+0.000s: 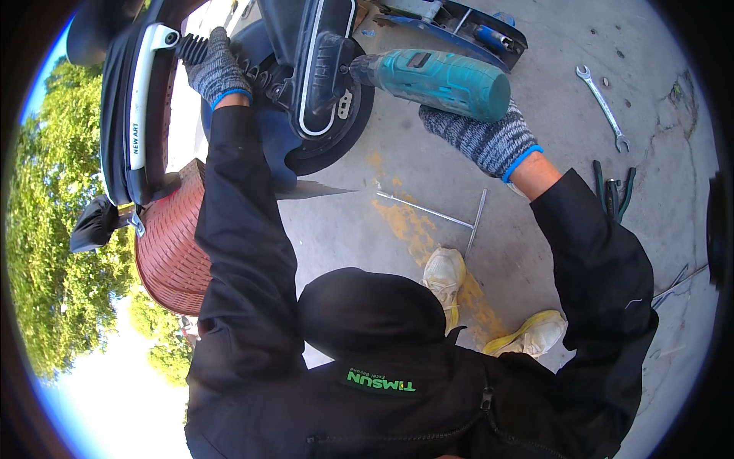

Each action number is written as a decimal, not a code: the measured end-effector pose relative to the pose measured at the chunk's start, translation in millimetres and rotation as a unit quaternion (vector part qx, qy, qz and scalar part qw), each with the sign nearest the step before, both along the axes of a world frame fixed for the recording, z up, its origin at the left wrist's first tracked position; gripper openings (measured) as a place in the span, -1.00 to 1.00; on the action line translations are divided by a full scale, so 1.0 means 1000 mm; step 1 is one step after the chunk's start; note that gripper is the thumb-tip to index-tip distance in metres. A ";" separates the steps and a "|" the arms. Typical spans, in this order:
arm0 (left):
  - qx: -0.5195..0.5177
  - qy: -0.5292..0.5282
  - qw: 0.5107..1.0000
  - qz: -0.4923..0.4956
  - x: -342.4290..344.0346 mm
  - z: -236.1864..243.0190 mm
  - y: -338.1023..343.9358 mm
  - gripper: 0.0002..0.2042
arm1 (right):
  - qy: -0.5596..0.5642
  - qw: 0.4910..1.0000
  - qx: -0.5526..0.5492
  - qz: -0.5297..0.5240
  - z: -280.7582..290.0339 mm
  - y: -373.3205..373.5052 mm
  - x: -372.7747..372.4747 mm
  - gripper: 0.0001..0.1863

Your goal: The person uses a cordless drill and a wrench to remove and install screws on the rear fender and mudguard of a scooter. They repeatedly switch between tools to tighten and loosen fasteners while working on the rear wheel area.

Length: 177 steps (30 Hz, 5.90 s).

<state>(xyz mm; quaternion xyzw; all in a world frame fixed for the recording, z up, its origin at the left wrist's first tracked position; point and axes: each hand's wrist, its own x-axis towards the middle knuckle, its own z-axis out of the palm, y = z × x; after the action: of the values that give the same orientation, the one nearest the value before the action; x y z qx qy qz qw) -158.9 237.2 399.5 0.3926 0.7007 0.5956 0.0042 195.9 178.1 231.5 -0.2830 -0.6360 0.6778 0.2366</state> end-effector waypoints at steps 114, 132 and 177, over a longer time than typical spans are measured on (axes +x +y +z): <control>-0.001 0.028 0.998 0.052 0.018 -0.001 -0.006 -0.64 | -0.109 0.857 0.499 -0.070 -0.019 0.048 0.023 -0.42; -0.077 0.117 0.984 0.107 0.006 0.001 -0.016 -0.59 | -0.327 0.822 0.458 0.083 -0.190 -0.188 -0.098 -0.81; -0.252 -0.061 0.962 0.088 -0.089 0.244 -0.337 -0.33 | -0.139 0.926 0.351 0.007 0.194 0.088 -0.092 -0.36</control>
<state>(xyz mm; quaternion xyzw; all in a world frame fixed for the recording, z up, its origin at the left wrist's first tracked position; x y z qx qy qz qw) -247.5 -99.4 643.5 0.2786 0.8584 0.4204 0.0936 104.3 266.3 425.7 -0.2687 -0.8619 0.3663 0.2253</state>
